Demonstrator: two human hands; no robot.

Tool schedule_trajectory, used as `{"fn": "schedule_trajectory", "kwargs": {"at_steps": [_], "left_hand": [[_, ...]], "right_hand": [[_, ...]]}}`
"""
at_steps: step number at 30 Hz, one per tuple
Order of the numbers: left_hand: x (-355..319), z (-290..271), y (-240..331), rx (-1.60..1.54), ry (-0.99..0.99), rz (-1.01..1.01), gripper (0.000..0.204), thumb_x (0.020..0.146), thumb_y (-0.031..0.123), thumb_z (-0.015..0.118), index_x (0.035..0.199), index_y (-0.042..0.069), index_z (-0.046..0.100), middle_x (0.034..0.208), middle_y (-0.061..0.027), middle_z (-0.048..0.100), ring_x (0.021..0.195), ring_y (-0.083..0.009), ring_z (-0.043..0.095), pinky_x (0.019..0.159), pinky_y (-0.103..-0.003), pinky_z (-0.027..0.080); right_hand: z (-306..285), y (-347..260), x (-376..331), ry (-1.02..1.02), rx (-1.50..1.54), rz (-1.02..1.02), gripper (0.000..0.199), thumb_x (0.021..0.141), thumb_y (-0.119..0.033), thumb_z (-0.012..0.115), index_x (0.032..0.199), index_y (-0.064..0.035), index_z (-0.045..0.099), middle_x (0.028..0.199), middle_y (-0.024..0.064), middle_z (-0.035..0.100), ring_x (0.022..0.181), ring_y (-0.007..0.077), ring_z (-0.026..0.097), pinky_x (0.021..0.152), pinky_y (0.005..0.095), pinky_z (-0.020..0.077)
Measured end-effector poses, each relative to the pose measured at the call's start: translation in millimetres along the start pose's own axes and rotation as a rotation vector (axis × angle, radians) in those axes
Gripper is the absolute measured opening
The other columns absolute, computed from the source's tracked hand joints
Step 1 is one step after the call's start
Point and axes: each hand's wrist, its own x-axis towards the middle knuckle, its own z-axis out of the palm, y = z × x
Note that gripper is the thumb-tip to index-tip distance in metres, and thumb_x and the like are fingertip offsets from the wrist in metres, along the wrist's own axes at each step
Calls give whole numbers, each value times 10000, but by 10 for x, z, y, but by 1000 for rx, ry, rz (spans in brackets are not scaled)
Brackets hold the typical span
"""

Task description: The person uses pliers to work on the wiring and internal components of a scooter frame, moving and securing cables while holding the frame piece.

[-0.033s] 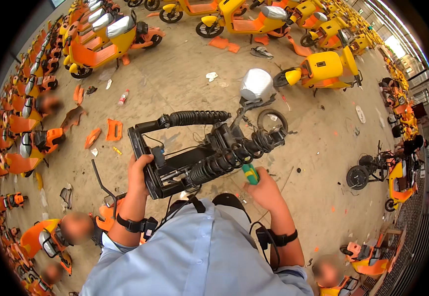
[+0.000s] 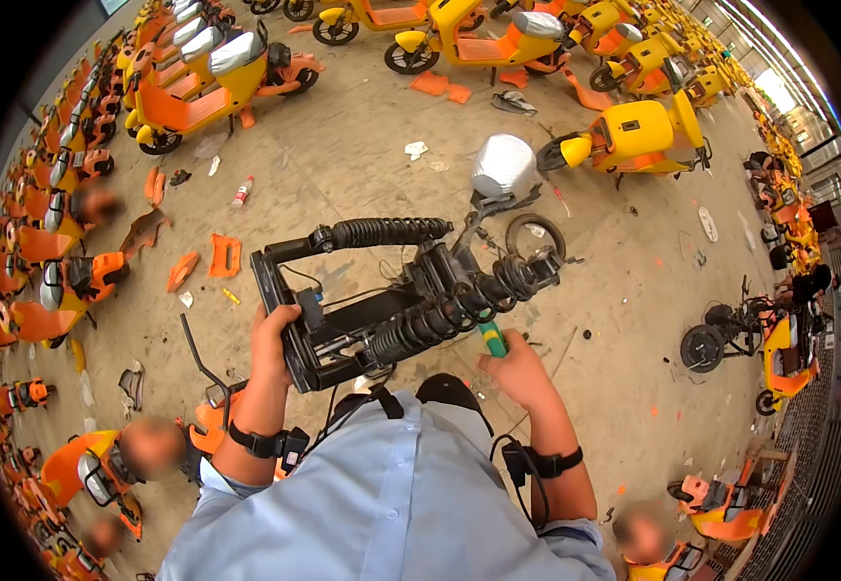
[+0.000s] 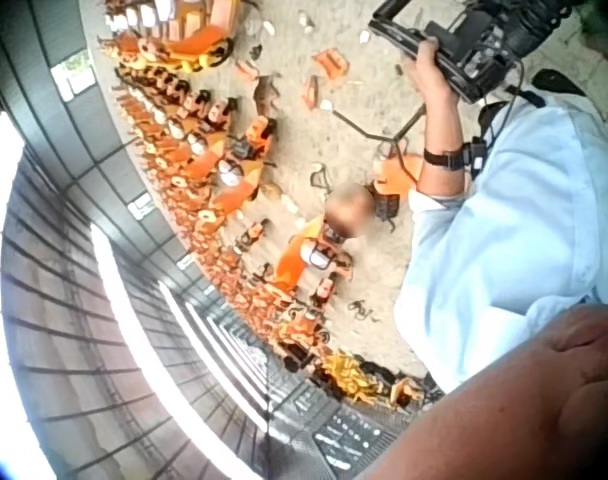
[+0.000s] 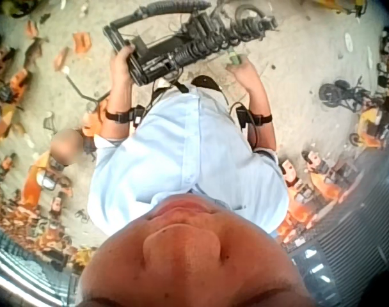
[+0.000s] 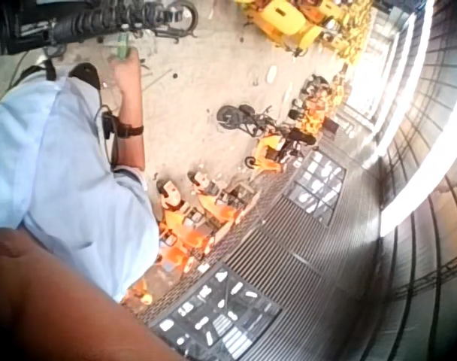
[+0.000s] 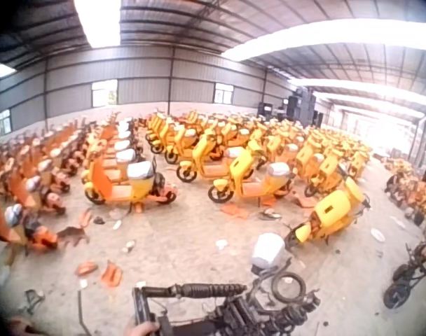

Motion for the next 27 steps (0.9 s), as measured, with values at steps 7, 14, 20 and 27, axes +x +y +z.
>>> {"fn": "schedule_trajectory", "kwargs": {"at_steps": [7,14,20,27], "left_hand": [[6,70,0,8,-15,21,335,788,114,561,1092,-10,494,935,-187,648,826,-284,686,722,-358,574],[-47,296,55,-6,32,1,383,738,92,611,1092,-14,513,889,-121,609,796,-242,655,706,-347,540],[0,174,-74,38,55,50,451,729,114,599,1147,-28,508,916,-158,632,807,-261,662,717,-349,547],[-14,326,-8,52,59,28,462,740,143,569,1149,-66,515,945,-206,667,867,-286,670,809,-369,542]], "right_hand": [[161,247,981,-406,643,249,208,876,-320,639,859,-129,559,701,5,530,495,89,441,389,250,273],[275,-78,1591,-622,718,142,179,895,-222,610,816,-62,591,690,13,586,517,116,531,462,251,420],[53,-455,1402,-511,821,195,192,862,-114,570,1010,5,545,772,11,518,526,94,468,465,228,381],[-366,-679,1549,-492,712,-273,455,800,-94,621,1214,14,465,748,23,545,566,101,504,466,236,392]]}}
